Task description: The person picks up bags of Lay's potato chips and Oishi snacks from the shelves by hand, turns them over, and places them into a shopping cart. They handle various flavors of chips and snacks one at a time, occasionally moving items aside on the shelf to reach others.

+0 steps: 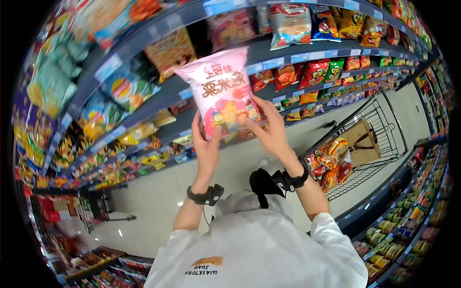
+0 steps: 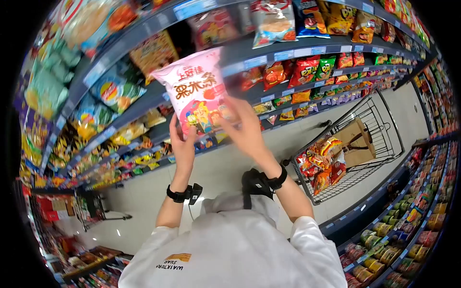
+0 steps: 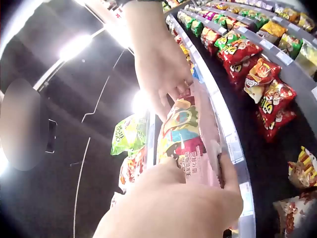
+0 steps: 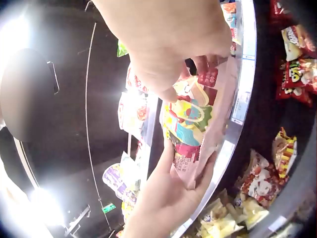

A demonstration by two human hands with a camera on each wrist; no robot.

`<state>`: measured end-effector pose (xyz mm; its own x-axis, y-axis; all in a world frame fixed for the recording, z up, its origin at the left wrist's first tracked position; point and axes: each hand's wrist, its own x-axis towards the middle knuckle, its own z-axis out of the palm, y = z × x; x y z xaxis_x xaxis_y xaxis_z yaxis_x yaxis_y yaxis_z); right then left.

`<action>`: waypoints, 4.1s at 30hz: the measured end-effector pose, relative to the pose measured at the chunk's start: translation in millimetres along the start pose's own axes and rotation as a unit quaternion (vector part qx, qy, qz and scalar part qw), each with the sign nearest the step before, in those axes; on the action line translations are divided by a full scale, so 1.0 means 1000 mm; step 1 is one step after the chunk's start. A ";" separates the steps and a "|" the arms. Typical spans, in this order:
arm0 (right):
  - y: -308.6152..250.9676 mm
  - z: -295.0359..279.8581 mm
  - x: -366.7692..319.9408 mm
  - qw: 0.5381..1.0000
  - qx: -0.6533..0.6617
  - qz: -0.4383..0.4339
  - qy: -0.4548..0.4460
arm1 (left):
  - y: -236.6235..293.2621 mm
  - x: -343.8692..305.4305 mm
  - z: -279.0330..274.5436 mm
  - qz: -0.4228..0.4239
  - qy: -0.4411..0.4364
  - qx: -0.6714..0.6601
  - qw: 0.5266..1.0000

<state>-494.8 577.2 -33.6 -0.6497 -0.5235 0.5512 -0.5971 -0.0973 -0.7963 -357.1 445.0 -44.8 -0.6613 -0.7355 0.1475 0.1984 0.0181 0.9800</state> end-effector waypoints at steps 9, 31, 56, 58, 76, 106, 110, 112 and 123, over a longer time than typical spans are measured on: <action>-0.040 0.017 -0.113 0.982 0.082 0.150 -0.086 | -0.017 -0.111 -0.075 0.005 0.037 0.025 0.999; -0.037 -0.265 -0.429 0.882 0.123 0.414 0.187 | -0.111 -0.291 0.179 -0.284 -0.497 0.126 0.811; 0.215 -0.305 -0.464 0.774 -0.062 0.556 0.297 | -0.405 -0.237 0.349 -0.252 -0.596 0.311 0.697; 0.248 -0.293 -0.471 0.751 -0.063 0.591 0.288 | -0.419 -0.227 0.359 -0.230 -0.594 0.330 0.697; 0.294 -0.280 -0.467 0.801 -0.335 0.495 -0.038 | -0.434 -0.216 0.382 -0.134 -0.663 0.440 0.590; 0.058 -0.219 -0.520 0.899 -0.082 0.428 0.033 | -0.241 -0.366 0.193 -0.136 -0.634 0.225 0.727; 0.056 -0.188 -0.492 0.954 0.006 0.299 0.007 | -0.208 -0.350 0.162 -0.168 -0.566 0.174 0.788; 0.028 -0.187 -0.463 0.942 0.057 0.330 -0.032 | -0.207 -0.340 0.143 -0.139 -0.535 0.176 0.815; 0.016 -0.116 -0.317 0.951 0.026 0.260 -0.164 | -0.160 -0.236 0.067 -0.163 -0.376 0.098 0.907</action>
<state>-352.9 840.1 -191.7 -0.6639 -0.7475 -0.0218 -0.2056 0.2104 -0.9557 -281.4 660.8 -227.5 -0.9827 -0.0552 -0.1770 -0.1801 0.0564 0.9820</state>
